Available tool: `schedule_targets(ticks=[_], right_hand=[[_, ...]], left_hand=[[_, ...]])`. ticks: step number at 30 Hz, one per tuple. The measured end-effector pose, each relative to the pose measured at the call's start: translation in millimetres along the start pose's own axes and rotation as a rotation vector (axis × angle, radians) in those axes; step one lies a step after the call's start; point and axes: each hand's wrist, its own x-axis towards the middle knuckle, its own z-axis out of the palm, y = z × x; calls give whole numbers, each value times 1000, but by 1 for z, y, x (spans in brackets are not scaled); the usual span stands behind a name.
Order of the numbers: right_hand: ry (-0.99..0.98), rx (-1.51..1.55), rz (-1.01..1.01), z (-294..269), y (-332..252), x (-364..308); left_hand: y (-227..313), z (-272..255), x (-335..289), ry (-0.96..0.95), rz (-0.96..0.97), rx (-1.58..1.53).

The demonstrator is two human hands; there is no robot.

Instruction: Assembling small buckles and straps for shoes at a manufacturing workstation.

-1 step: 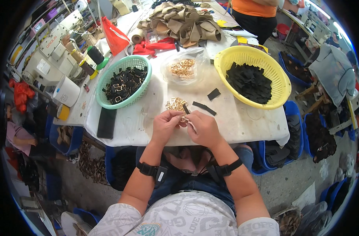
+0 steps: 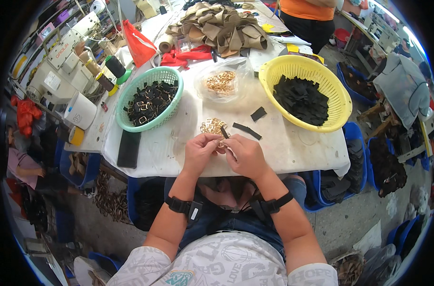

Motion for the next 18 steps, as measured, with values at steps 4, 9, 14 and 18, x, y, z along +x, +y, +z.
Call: schedule_targets(ticks=[4, 9, 14, 18], right_hand=[[-41, -109, -108, 1, 6, -2], [-52, -95, -80, 0, 1, 0], [-30, -91, -58, 2, 3, -1], [-8, -118, -64, 4, 4, -2]], left_hand=[[-2, 0, 0, -9, 25, 25], [-3, -1, 1, -8, 31, 20], [-2, -2, 2, -23, 31, 14], [-5, -5, 3, -51, 14, -48]])
